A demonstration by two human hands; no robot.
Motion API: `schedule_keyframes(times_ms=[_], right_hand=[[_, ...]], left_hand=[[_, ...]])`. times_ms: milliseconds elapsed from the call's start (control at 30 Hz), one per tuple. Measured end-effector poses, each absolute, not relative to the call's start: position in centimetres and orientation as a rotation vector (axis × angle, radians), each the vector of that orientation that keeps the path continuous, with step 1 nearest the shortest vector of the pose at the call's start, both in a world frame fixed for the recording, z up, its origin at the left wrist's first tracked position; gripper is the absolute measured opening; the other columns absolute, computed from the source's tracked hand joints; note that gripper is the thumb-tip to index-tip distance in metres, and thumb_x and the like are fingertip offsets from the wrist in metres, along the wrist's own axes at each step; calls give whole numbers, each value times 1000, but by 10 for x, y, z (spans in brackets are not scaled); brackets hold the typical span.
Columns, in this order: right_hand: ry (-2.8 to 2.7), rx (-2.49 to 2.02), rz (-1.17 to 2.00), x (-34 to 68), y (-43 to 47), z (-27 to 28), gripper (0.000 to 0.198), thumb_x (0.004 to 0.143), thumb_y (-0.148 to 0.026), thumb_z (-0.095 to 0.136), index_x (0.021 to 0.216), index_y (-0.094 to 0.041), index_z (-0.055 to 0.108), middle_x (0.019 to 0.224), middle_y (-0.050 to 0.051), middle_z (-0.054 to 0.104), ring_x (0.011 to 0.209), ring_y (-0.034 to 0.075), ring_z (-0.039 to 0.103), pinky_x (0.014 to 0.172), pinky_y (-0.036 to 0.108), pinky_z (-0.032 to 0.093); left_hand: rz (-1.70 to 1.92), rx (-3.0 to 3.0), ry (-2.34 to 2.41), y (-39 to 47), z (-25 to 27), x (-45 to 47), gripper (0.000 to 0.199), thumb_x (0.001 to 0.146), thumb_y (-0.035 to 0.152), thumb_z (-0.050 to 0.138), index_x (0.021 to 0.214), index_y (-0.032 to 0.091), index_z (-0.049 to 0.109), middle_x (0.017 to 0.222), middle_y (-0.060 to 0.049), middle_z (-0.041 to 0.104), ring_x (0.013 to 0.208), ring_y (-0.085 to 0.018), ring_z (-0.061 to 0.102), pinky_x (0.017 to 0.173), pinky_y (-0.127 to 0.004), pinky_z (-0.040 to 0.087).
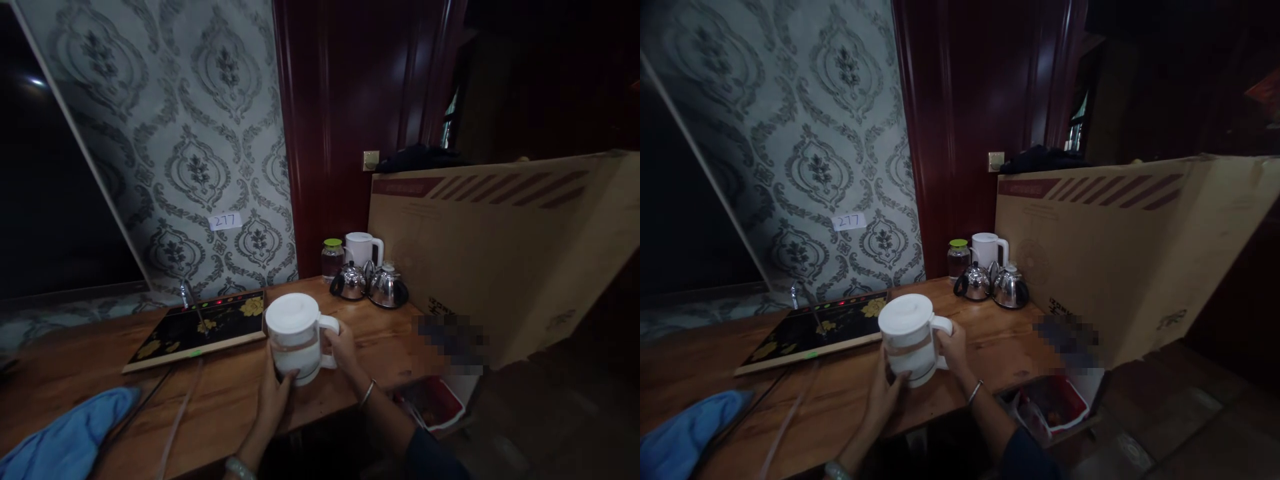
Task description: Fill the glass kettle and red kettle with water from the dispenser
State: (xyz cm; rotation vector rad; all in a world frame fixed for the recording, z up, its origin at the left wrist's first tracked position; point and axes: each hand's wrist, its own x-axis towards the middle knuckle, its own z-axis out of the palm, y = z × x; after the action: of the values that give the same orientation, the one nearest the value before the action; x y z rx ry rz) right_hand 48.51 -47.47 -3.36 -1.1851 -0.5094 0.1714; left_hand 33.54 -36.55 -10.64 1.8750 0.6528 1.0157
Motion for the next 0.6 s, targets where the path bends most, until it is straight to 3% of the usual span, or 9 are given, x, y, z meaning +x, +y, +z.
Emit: schedule_keyframes(times_ms=[200, 367, 500, 600], right_hand=[[-532, -1232, 122, 516, -466, -36, 17, 60, -34, 60, 67, -18, 65, 63, 1, 65, 61, 17, 54, 55, 27, 47], [-602, -1279, 95, 541, -456, -37, 25, 66, -41, 61, 78, -19, 65, 78, 5, 69, 75, 21, 60, 71, 34, 52], [-672, -1349, 33, 553, -454, -47, 37, 70, -39, 61, 101, -19, 64, 106, 10, 69, 102, 27, 61, 95, 42, 48], [-768, -1477, -32, 554, -455, -57, 50, 78, -32, 53, 126, -17, 53, 127, 13, 63, 119, 27, 56, 103, 42, 43]], left_hand=[[978, 1871, 536, -350, -98, 369, 99, 74, 44, 65, 155, 16, 17, 160, -15, 27, 147, -28, 28, 120, -39, 27], [966, 1886, 544, -337, -101, 396, 90, 77, 39, 64, 154, 17, 22, 157, -15, 33, 146, -28, 31, 119, -41, 29], [995, 1896, 631, -326, -110, 417, 86, 78, 36, 62, 152, 16, 25, 157, -15, 34, 146, -27, 30, 119, -41, 27], [1020, 1891, 646, -319, -117, 429, 80, 80, 34, 58, 152, 17, 26, 157, -13, 35, 146, -26, 31, 120, -41, 26]])
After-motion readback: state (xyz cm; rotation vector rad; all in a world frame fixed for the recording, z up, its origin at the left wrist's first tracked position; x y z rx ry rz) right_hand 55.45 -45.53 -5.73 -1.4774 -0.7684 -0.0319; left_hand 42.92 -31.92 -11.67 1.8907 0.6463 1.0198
